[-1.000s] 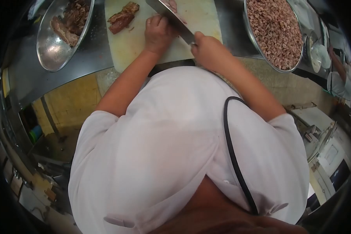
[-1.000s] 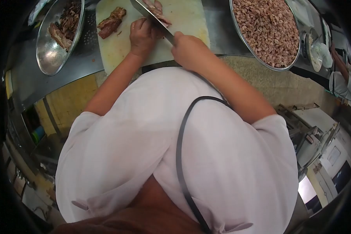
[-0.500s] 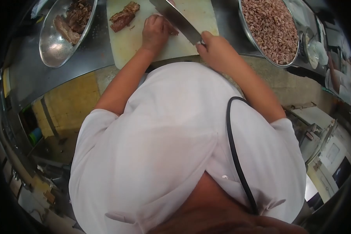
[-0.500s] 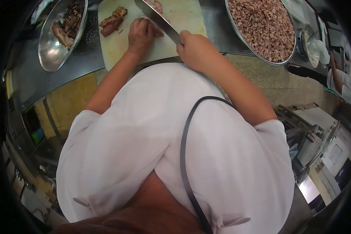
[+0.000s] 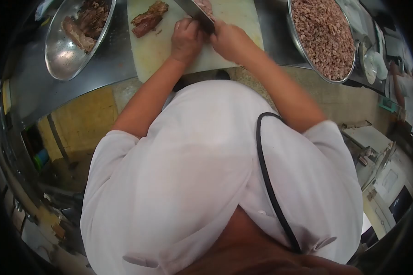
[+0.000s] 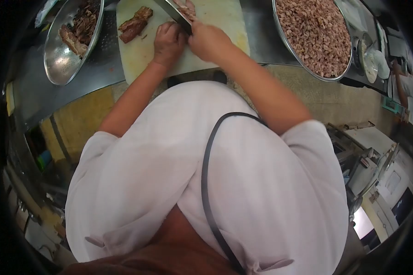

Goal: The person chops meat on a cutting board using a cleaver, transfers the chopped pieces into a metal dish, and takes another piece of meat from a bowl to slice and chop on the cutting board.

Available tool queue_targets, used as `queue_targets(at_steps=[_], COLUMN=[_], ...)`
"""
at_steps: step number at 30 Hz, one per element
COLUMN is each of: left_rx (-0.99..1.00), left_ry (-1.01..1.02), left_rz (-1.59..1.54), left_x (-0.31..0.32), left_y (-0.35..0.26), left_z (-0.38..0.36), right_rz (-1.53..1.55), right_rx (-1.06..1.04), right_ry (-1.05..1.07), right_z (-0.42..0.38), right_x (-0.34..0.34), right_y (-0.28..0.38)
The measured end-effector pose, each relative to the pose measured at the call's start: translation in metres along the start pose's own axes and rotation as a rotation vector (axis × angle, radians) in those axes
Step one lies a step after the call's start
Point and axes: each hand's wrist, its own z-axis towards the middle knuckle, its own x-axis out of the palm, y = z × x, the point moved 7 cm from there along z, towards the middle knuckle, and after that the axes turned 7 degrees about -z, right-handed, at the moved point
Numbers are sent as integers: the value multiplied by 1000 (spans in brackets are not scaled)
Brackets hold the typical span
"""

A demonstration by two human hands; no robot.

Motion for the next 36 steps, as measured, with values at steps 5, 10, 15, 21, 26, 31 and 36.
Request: queue_targets(at_steps=[5,10,15,21,26,31,36], left_rx=[-24,9,-1,-22,-42,16,-10], left_ry=[12,-1,11,8,42,0,-6], left_rz=[-50,-23,-29,-14,-30,-72,-3], left_x=[-5,-7,-3,-3,-6,-8,-7], left_y=[1,-1,1,2,0,-1,1], left_z=[2,2,0,-1,1,-2,-3], right_rz=[125,15,-15,-69,-30,63,-11], right_rx=[150,75,102,121,19,39,33], right_ry=[154,33,132,162,-4,14,25], right_z=[-7,-63,-103,-79,-15,-6,-67], right_x=[-4,-22,-44,-25,7,3,-21], right_y=[-2,-14,-6,2,1,-9,-9])
